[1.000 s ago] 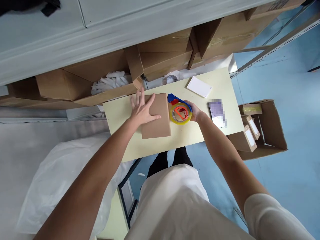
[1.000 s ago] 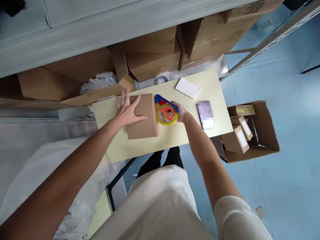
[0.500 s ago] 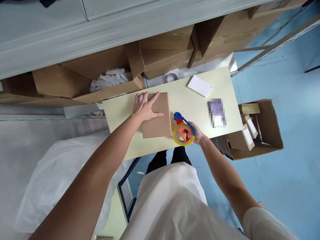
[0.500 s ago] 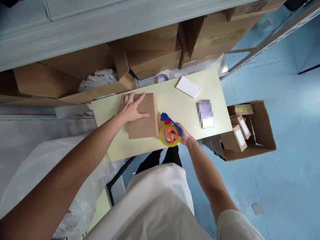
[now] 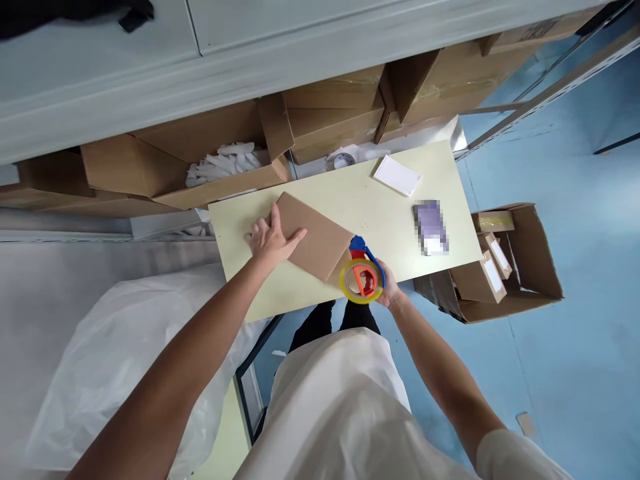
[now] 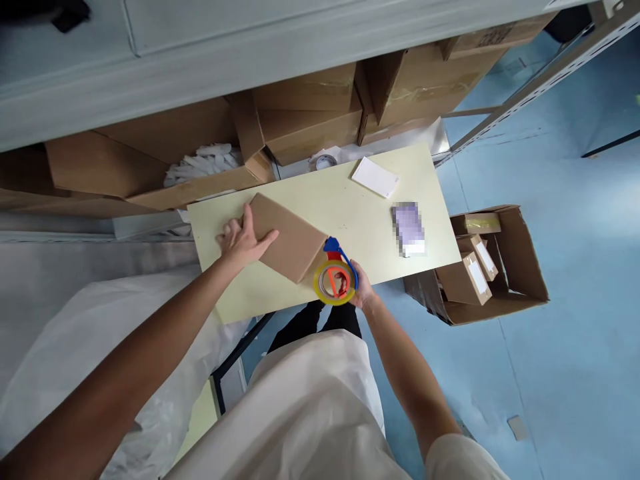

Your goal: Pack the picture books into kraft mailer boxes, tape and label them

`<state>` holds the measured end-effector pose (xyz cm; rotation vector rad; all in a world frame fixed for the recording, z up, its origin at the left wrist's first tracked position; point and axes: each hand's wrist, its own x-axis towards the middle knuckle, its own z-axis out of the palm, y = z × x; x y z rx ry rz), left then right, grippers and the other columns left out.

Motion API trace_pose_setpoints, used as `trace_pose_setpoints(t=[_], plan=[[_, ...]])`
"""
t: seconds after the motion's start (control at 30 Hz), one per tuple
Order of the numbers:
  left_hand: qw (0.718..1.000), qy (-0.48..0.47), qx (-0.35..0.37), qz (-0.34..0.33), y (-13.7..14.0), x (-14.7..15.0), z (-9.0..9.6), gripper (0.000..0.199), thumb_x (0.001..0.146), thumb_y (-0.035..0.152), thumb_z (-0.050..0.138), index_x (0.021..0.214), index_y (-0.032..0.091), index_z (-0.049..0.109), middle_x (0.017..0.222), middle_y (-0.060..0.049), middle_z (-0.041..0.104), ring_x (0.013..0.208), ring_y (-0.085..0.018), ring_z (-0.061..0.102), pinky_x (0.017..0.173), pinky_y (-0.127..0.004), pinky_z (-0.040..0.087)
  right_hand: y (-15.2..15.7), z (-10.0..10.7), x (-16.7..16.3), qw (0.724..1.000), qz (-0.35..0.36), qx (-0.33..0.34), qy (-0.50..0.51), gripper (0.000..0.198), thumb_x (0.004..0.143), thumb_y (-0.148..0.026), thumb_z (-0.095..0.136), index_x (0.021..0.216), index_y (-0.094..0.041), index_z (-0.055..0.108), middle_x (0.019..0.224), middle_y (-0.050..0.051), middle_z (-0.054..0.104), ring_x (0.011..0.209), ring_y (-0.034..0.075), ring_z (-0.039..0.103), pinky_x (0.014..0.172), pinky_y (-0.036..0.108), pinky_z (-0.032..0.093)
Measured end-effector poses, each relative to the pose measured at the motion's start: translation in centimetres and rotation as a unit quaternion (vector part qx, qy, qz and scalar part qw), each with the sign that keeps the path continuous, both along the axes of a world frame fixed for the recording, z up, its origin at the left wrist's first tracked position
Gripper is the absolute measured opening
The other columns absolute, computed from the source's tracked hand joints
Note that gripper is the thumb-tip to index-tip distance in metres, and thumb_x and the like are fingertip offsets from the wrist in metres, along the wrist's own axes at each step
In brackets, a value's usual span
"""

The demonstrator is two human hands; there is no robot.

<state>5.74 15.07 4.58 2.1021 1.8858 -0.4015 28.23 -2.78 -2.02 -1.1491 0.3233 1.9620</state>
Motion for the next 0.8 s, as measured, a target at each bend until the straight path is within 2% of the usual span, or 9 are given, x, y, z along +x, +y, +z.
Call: trace_pose_setpoints(t=[0.1, 0.17, 0.23, 0.33, 0.4, 0.5, 0.63, 0.8], plan=[[0.998, 0.011, -0.009, 0.054, -2.8, -2.7, 0.5, 0.109, 0.069, 0.077, 0.041, 0.148, 0.009, 0.006, 0.126, -0.027, 0.045, 0.115, -0.042, 0.043, 0.092, -0.058, 0.029, 5.4, 0.2, 2.5, 0.998, 0.038, 0.04, 0.012, 0.046, 0.086, -0.055, 0.039, 0.094, -0.017, 0.063, 0.085, 0.009, 0.071, 0.084, 0.024, 0.066, 0.08, 0.038, 0.054], [0.998, 0.018, 0.019, 0.053, -3.9, -3.6, 0.7, 0.113, 0.067, 0.076, 0.046, 0.146, 0.005, 0.009, 0.132, -0.03, 0.038, 0.122, -0.044, 0.037, 0.095, -0.06, 0.026, 8.5, 0.1, 3.9, 0.995, 0.091, 0.043, 0.023, 0.042, 0.086, -0.052, 0.044, 0.095, -0.015, 0.062, 0.085, 0.008, 0.071, 0.08, 0.022, 0.066, 0.078, 0.037, 0.054], [0.999, 0.006, 0.045, -0.024, -4.1, -3.4, 0.8, 0.104, 0.071, 0.072, 0.047, 0.146, 0.008, 0.015, 0.144, -0.028, 0.025, 0.131, -0.045, 0.024, 0.099, -0.06, 0.021, 10.8, -0.1, 4.8, 0.988, 0.143, 0.047, 0.038, 0.04, 0.086, -0.05, 0.045, 0.098, -0.014, 0.061, 0.085, 0.008, 0.07, 0.078, 0.021, 0.066, 0.078, 0.037, 0.054], [0.979, -0.035, 0.044, -0.195, -2.9, -1.0, 0.7, 0.086, 0.076, 0.067, 0.046, 0.146, 0.021, 0.023, 0.153, -0.019, 0.012, 0.136, -0.042, 0.014, 0.103, -0.057, 0.014, 12.3, -0.4, 5.0, 0.98, 0.182, 0.057, 0.049, 0.039, 0.087, -0.048, 0.046, 0.099, -0.014, 0.06, 0.085, 0.008, 0.07, 0.078, 0.021, 0.065, 0.079, 0.037, 0.053], [0.969, -0.048, 0.033, -0.242, -1.8, 1.1, 0.5, 0.085, 0.077, 0.069, 0.045, 0.146, 0.027, 0.021, 0.152, -0.016, 0.016, 0.133, -0.04, 0.023, 0.102, -0.054, 0.015, 12.5, -0.4, 4.8, 0.98, 0.184, 0.057, 0.052, 0.039, 0.087, -0.047, 0.045, 0.099, -0.014, 0.06, 0.086, 0.008, 0.07, 0.079, 0.021, 0.065, 0.08, 0.038, 0.053], [0.974, -0.031, 0.014, -0.224, -1.0, 3.2, 0.4, 0.085, 0.076, 0.072, 0.042, 0.147, 0.031, 0.017, 0.144, -0.015, 0.032, 0.121, -0.036, 0.037, 0.097, -0.049, 0.023, 12.3, -0.4, 4.6, 0.981, 0.177, 0.049, 0.059, 0.04, 0.089, -0.047, 0.042, 0.102, -0.014, 0.061, 0.089, 0.008, 0.071, 0.082, 0.022, 0.066, 0.082, 0.038, 0.053], [0.978, -0.008, 0.009, -0.208, -1.0, 3.6, 0.4, 0.087, 0.074, 0.074, 0.042, 0.147, 0.033, 0.018, 0.128, -0.014, 0.045, 0.112, -0.034, 0.042, 0.091, -0.045, 0.027, 11.2, -0.2, 4.8, 0.982, 0.175, 0.03, 0.06, 0.042, 0.089, -0.048, 0.042, 0.103, -0.014, 0.062, 0.09, 0.009, 0.071, 0.084, 0.022, 0.066, 0.084, 0.037, 0.052], [0.98, -0.007, 0.005, -0.199, -1.1, 3.3, 0.3, 0.089, 0.072, 0.075, 0.044, 0.147, 0.032, 0.018, 0.123, -0.014, 0.046, 0.108, -0.034, 0.041, 0.089, -0.045, 0.026, 6.4, 0.8, 5.9, 0.978, 0.199, -0.023, 0.062, 0.042, 0.09, -0.046, 0.04, 0.105, -0.013, 0.062, 0.094, 0.01, 0.071, 0.089, 0.023, 0.067, 0.089, 0.038, 0.05]])
